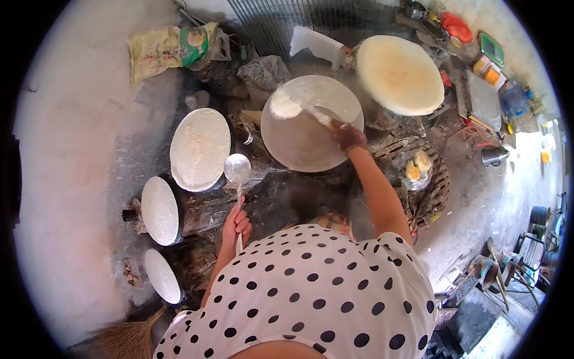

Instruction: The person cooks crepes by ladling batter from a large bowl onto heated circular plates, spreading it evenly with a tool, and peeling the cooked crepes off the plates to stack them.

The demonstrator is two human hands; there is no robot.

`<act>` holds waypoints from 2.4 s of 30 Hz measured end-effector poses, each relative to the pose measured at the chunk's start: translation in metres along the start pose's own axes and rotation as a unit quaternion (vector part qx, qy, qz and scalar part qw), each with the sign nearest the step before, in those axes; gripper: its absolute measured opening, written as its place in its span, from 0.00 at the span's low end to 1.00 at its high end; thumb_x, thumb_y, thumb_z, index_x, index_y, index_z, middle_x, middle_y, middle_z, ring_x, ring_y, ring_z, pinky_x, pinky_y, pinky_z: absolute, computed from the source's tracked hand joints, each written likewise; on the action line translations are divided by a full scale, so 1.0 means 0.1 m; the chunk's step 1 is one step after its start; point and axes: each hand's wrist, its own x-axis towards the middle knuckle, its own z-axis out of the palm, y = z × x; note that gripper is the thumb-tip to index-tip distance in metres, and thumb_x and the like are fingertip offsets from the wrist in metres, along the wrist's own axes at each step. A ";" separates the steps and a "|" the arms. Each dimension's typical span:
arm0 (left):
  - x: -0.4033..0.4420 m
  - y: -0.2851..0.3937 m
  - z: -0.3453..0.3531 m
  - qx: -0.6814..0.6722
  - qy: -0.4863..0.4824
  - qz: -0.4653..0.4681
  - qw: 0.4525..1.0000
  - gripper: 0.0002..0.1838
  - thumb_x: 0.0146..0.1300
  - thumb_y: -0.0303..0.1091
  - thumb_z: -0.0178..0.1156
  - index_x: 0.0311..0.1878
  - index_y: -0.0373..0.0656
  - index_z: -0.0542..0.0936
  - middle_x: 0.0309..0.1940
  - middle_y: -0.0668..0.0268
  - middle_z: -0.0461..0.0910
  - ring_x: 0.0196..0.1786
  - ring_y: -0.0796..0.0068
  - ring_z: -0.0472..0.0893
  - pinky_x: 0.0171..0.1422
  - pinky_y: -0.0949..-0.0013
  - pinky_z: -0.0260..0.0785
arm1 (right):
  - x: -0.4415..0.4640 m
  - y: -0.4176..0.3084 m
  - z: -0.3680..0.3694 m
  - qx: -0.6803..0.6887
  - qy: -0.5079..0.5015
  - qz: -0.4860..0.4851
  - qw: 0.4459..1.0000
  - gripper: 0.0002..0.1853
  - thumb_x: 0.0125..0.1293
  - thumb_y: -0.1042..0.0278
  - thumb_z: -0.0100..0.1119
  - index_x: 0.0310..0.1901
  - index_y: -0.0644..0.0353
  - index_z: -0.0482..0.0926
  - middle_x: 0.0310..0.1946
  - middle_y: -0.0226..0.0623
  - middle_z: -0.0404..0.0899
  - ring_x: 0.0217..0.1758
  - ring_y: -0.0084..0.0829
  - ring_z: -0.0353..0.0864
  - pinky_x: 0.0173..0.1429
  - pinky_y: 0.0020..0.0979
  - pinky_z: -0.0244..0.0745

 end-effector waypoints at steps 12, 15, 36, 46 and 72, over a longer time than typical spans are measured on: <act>-0.06 -0.02 0.00 -0.010 0.016 0.002 1.000 0.17 0.75 0.36 0.42 0.64 0.49 0.67 0.17 0.78 0.58 0.13 0.88 0.59 0.16 0.78 0.53 | -0.14 -0.11 -0.42 0.007 -0.100 -0.033 0.994 0.25 0.64 0.53 0.53 0.64 0.37 0.68 0.55 0.37 0.77 0.51 0.43 0.80 0.53 0.41 0.76; -0.13 -0.09 0.04 -0.003 0.023 0.014 1.000 0.18 0.74 0.36 0.42 0.64 0.49 0.67 0.18 0.78 0.58 0.13 0.88 0.58 0.16 0.79 0.53 | -0.33 -0.11 -0.67 -0.089 -0.141 -0.271 0.948 0.22 0.62 0.55 0.56 0.59 0.39 0.75 0.56 0.38 0.76 0.51 0.42 0.80 0.53 0.40 0.76; -0.77 -0.64 -0.08 -0.058 0.090 0.021 0.994 0.18 0.75 0.37 0.40 0.64 0.49 0.67 0.18 0.77 0.57 0.12 0.87 0.57 0.15 0.77 0.54 | -0.81 0.16 -0.79 -0.023 -0.024 -0.339 0.940 0.14 0.64 0.60 0.55 0.50 0.50 0.80 0.43 0.44 0.81 0.46 0.48 0.80 0.51 0.41 0.76; -1.13 -0.45 -0.77 -0.012 0.020 0.040 0.999 0.19 0.75 0.36 0.40 0.67 0.49 0.65 0.19 0.76 0.58 0.12 0.84 0.58 0.16 0.76 0.55 | -2.05 -0.41 0.61 0.246 0.019 -0.025 0.969 0.17 0.65 0.51 0.54 0.43 0.56 0.82 0.28 0.36 0.81 0.30 0.29 0.77 0.35 0.33 0.71; -1.58 -0.11 -1.66 -0.033 0.008 0.034 0.999 0.20 0.75 0.34 0.38 0.68 0.48 0.63 0.17 0.75 0.58 0.11 0.85 0.58 0.15 0.77 0.54 | -2.25 -0.22 1.36 0.397 0.098 0.211 0.888 0.16 0.66 0.54 0.52 0.35 0.58 0.82 0.25 0.36 0.81 0.30 0.33 0.80 0.32 0.32 0.72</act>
